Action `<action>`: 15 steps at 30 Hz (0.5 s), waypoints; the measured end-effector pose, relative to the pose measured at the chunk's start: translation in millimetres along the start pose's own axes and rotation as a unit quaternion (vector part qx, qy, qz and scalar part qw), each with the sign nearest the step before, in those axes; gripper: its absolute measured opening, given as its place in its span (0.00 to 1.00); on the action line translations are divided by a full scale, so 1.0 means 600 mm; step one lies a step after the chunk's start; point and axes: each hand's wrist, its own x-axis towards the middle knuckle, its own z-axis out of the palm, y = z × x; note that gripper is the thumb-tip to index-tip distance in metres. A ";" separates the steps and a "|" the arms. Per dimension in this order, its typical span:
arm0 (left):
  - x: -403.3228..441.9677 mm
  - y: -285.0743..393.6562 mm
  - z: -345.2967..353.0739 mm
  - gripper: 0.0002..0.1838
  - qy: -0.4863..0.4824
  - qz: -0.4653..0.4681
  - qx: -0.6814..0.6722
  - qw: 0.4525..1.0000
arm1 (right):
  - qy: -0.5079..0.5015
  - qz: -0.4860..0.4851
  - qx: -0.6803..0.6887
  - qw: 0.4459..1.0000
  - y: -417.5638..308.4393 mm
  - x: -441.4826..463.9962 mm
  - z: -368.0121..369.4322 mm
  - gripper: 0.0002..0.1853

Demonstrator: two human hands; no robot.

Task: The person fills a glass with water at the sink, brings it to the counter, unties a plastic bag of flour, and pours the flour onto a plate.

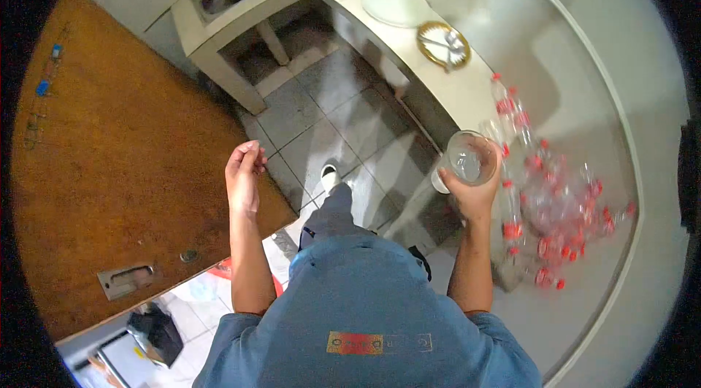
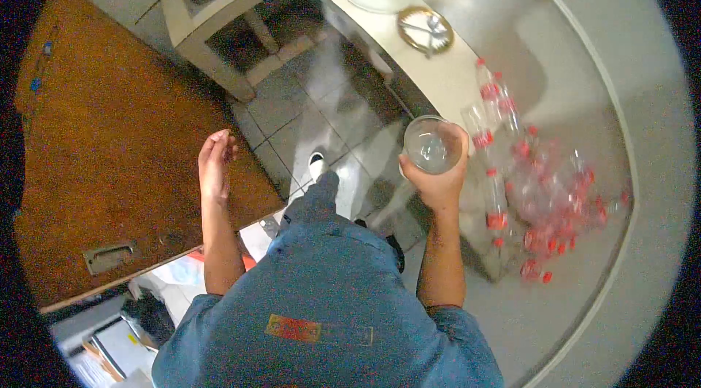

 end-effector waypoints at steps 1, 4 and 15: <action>0.023 -0.004 -0.004 0.10 0.009 -0.001 -0.001 1.000 | -0.010 0.011 0.004 1.000 0.007 0.031 0.026 0.44; 0.107 -0.005 -0.013 0.09 0.032 -0.017 -0.019 0.999 | -0.024 0.029 0.036 0.999 0.030 0.128 0.118 0.44; 0.469 0.106 -0.068 0.11 0.119 0.026 -0.034 0.992 | -0.175 0.068 0.102 0.977 0.032 0.512 0.518 0.39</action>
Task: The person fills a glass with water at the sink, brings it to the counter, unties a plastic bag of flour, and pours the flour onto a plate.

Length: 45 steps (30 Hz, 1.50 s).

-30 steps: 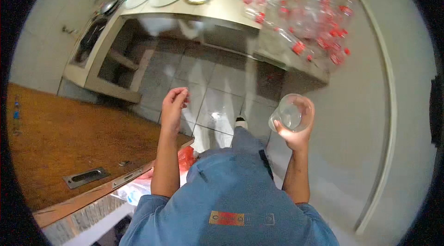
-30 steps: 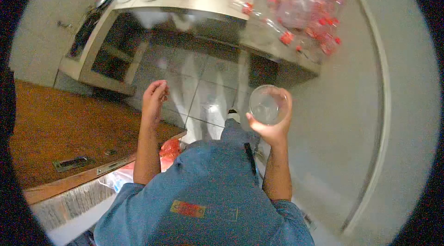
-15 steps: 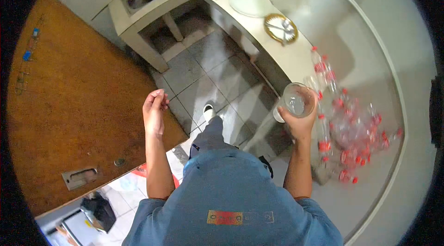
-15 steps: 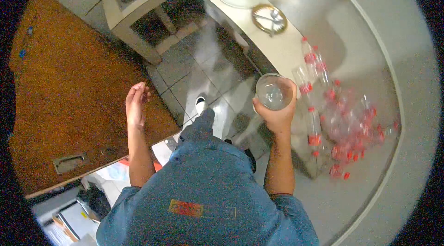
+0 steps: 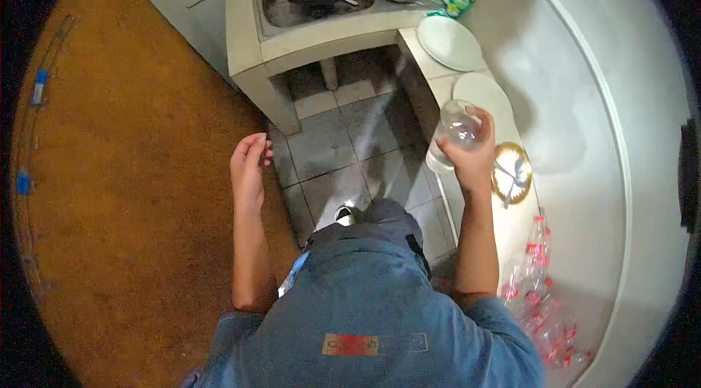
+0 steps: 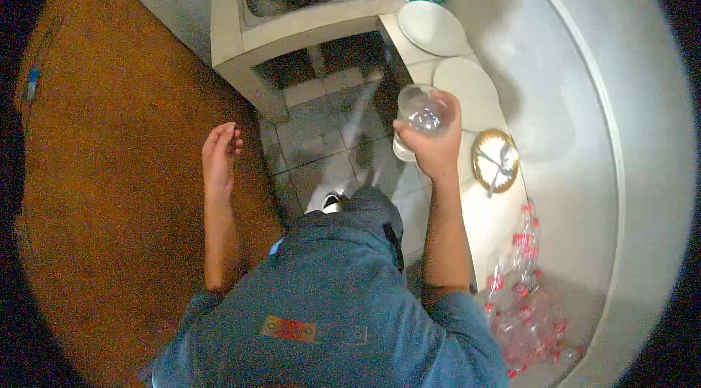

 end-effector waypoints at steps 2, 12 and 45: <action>0.039 0.013 0.002 0.11 0.015 0.007 0.003 1.000 | -0.033 -0.027 0.023 0.999 0.032 0.092 0.054 0.39; 0.229 0.034 -0.011 0.09 0.255 -0.017 -0.048 0.966 | -0.221 0.009 -0.069 0.973 0.164 0.526 0.343 0.41; 0.754 0.154 -0.042 0.11 0.152 -0.051 -0.086 0.983 | -0.231 0.149 -0.039 0.961 0.226 0.892 0.623 0.37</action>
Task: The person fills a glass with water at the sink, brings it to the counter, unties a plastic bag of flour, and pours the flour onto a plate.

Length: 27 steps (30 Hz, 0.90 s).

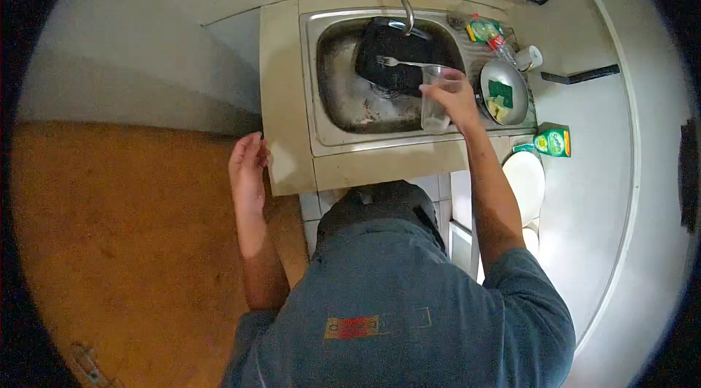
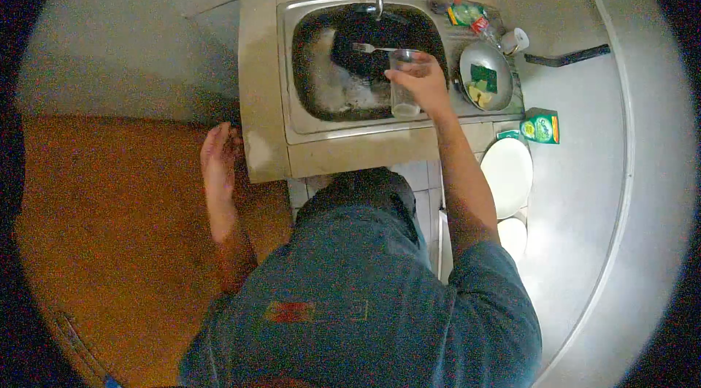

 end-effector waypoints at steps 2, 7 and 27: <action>0.029 0.032 0.041 0.12 -0.012 0.010 0.016 1.000 | 0.060 -0.104 -0.120 0.986 -0.001 0.020 0.017 0.38; 0.124 0.093 0.139 0.12 -0.048 0.062 0.097 0.992 | 0.077 -0.087 -0.195 0.974 -0.026 0.087 0.043 0.43; 0.461 0.249 0.674 0.14 -0.422 0.559 0.524 0.484 | -0.063 -0.119 -0.183 0.974 -0.004 0.213 0.021 0.47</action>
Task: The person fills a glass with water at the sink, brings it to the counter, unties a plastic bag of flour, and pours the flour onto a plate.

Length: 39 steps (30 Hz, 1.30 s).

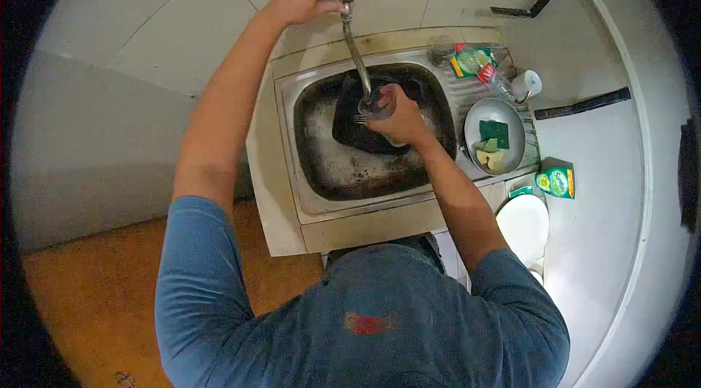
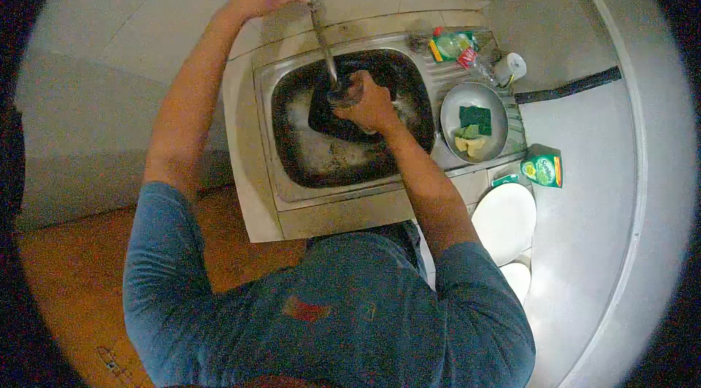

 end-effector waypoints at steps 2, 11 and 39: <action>0.009 -0.011 -0.012 0.12 -0.015 0.036 0.046 0.998 | -0.003 0.003 0.019 1.000 0.007 0.002 0.001 0.48; 0.062 0.015 0.019 0.13 0.020 0.095 0.110 0.989 | -0.006 -0.037 0.036 0.999 0.034 0.012 0.016 0.48; 0.130 0.018 0.064 0.13 0.052 -0.168 0.126 0.976 | -0.017 -0.067 0.063 0.996 0.022 0.025 0.008 0.48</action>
